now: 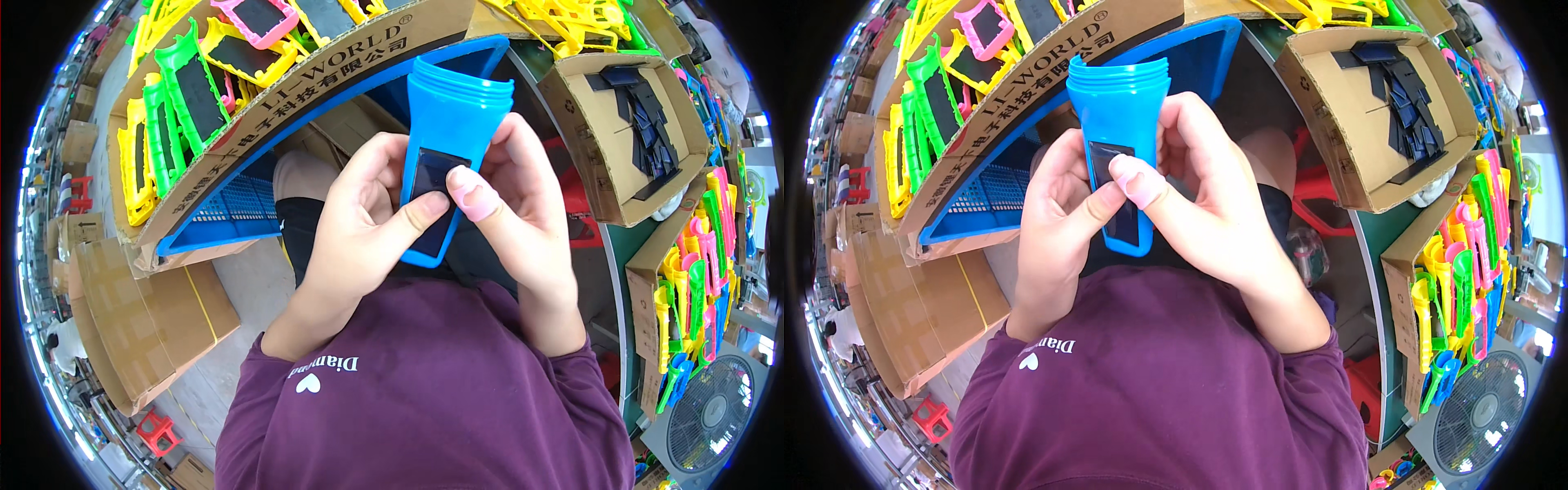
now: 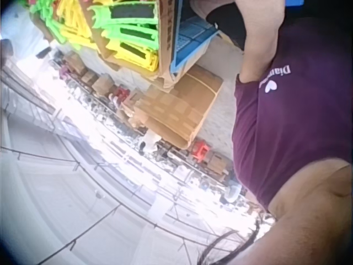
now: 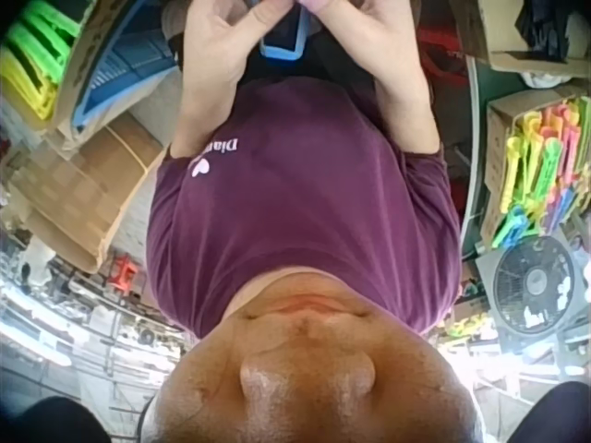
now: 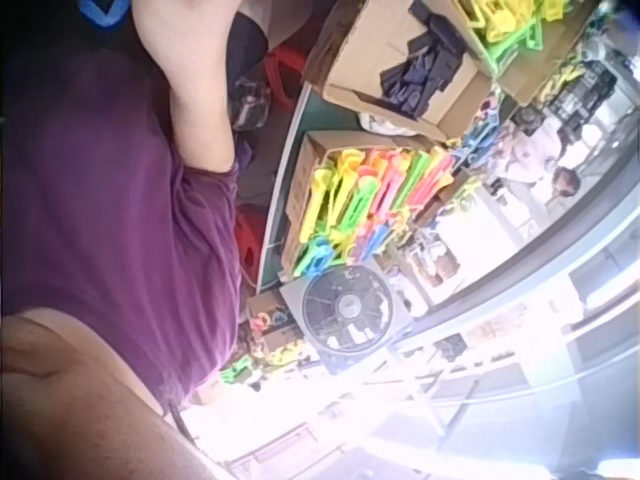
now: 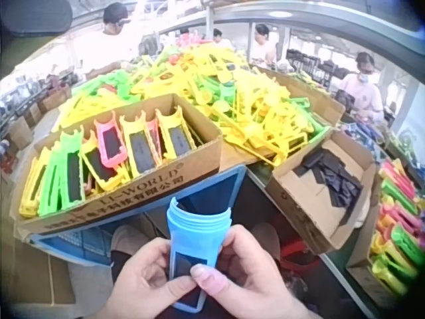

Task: The person assembles plastic light casings by fitting rectangular black panels into each casing by hand, then places the assembled pieces into a cardboard box.

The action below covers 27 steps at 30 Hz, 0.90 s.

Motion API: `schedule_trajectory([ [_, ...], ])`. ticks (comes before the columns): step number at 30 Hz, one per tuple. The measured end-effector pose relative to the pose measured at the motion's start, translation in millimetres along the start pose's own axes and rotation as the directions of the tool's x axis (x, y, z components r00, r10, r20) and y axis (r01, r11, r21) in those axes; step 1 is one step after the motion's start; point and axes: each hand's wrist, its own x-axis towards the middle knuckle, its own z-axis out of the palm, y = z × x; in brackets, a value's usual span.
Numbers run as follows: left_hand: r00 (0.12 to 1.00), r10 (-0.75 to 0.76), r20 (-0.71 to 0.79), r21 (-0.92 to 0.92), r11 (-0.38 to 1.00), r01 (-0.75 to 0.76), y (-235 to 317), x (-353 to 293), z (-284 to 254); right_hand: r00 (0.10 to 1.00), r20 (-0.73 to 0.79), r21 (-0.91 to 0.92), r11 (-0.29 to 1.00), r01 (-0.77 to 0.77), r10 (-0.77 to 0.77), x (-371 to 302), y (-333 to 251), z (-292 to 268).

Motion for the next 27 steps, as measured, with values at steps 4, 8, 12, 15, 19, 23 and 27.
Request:
schedule_trajectory([
  [4, 0.996, -0.081, 0.024, -0.136, 0.987, 0.083, -1, -6, -2, 0.986, 0.109, 0.041, 0.991, -0.128, 0.123, 0, -13, -1],
  [8, 0.998, -0.005, -0.061, -0.146, 0.989, -0.004, -3, -6, 4, 0.991, 0.119, -0.154, 0.987, -0.043, 0.062, 7, -11, -6],
  [12, 0.988, 0.135, -0.072, 0.009, 0.991, -0.134, -10, 4, 4, 0.996, -0.025, -0.079, 0.994, 0.081, -0.083, 13, -2, 1],
  [15, 0.976, 0.194, -0.1, 0.083, 0.979, -0.186, -12, 7, 4, 0.995, -0.033, -0.072, 0.993, 0.094, -0.097, 18, 2, 1],
  [19, 0.984, 0.121, -0.127, 0.078, 0.991, -0.112, -8, 9, 5, 0.992, -0.062, -0.023, 0.994, 0.111, -0.113, 20, 10, 2],
  [23, 0.997, -0.04, -0.072, -0.145, 0.989, 0.029, -10, 0, -8, 0.981, 0.048, 0.161, 0.968, -0.192, 0.186, 14, 8, 0],
  [27, 0.995, -0.097, -0.01, -0.194, 0.977, 0.094, -10, -12, -13, 0.953, 0.09, 0.165, 0.939, -0.301, 0.289, 1, 8, 6],
])
